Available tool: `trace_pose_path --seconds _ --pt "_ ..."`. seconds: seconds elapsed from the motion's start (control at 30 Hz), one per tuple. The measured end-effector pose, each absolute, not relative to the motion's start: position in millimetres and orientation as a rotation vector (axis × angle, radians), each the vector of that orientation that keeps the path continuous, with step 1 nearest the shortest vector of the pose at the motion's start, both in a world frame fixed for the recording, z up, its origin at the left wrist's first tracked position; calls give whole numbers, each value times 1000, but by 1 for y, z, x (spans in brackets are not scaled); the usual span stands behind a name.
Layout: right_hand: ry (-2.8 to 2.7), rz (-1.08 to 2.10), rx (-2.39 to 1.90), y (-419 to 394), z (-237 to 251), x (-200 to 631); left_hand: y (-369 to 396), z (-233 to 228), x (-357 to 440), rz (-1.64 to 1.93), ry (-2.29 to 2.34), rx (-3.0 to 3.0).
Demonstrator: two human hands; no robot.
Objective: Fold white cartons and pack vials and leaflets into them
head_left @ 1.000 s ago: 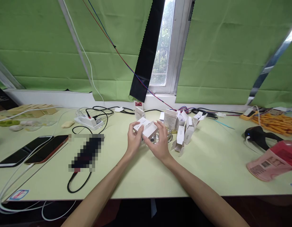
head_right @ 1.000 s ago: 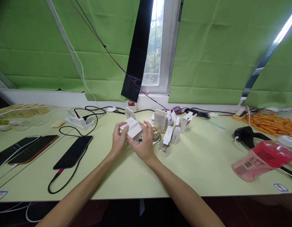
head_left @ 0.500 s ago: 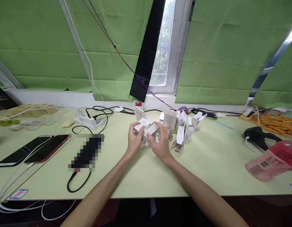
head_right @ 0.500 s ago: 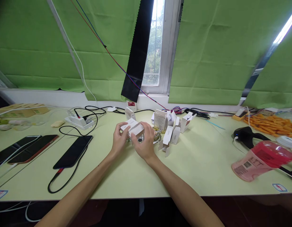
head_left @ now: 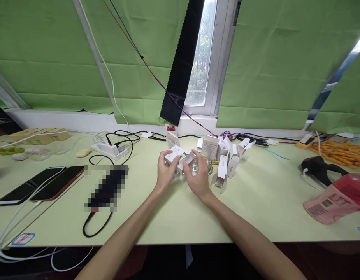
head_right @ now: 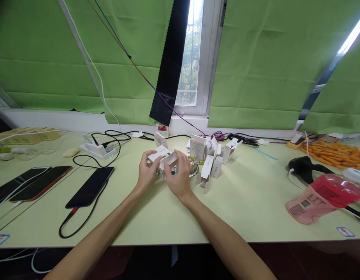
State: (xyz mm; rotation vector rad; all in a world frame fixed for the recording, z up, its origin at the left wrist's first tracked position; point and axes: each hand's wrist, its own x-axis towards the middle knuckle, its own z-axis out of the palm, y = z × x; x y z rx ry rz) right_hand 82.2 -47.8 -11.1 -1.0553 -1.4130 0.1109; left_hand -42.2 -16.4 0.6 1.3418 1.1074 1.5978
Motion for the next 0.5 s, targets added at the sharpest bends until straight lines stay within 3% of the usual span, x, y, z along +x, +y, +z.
trace_pose_path --seconds 0.5 --pt "-1446 147 -1060 -50 -11 81 -12 0 -45 1657 1130 1331"
